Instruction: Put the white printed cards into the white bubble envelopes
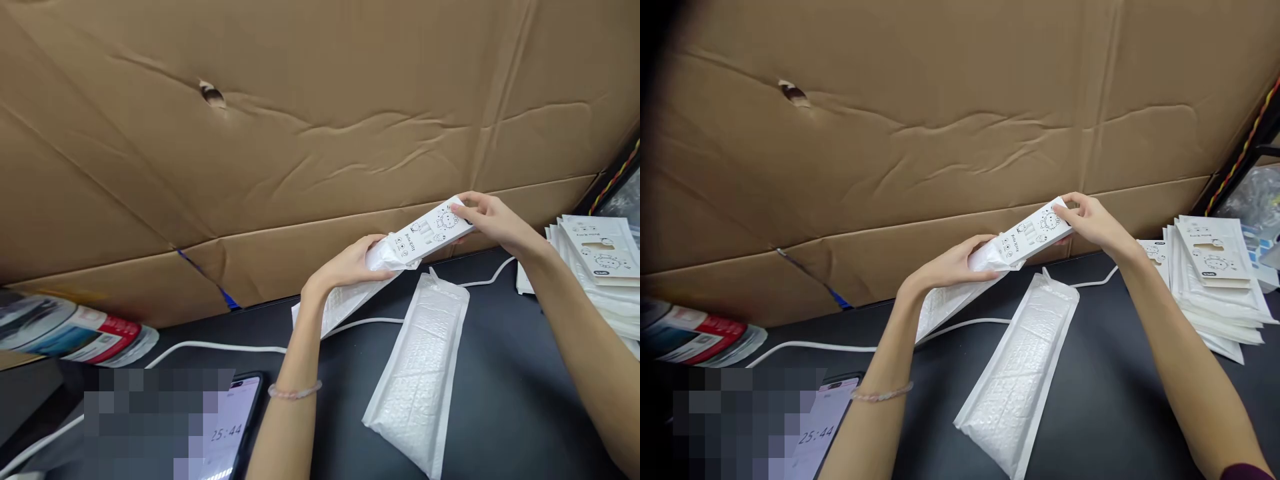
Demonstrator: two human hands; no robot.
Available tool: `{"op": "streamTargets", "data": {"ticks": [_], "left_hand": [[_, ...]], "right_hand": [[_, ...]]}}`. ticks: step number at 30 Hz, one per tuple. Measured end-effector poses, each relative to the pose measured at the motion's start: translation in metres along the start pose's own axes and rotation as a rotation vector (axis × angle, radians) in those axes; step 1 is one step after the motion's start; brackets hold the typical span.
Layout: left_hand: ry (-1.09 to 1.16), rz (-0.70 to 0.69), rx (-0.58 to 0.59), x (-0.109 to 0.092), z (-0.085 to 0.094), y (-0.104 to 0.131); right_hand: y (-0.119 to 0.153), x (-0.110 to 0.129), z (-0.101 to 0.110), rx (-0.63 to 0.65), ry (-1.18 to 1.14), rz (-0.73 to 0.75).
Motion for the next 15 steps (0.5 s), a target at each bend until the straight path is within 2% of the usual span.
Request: {"op": "streamTargets", "data": {"ticks": [4,10,12,15], "left_hand": [[0.029,-0.031,-0.007,0.002,-0.001,-0.002],[0.065,-0.125,-0.025,-0.008,-0.007,-0.007],[0.122,-0.090,-0.021,-0.009,-0.009,-0.008],[0.325,0.006,-0.032,-0.006,-0.012,-0.010]], "right_hand": [[-0.001,-0.001,0.004,0.006,0.007,0.047],[-0.005,-0.005,-0.001,0.002,0.009,0.107],[-0.007,-0.007,-0.004,-0.059,0.002,0.093],[-0.009,-0.010,-0.008,-0.137,-0.023,0.070]]}}
Point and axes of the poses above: each hand's wrist, its own y-axis away from the middle knuckle, its own z-axis out of the back of the hand, x = y × z, the point moved 3 cm from there along -y, towards the middle knuckle, and after that the axes turned 2 degrees about -x, right-handed, at the moved point
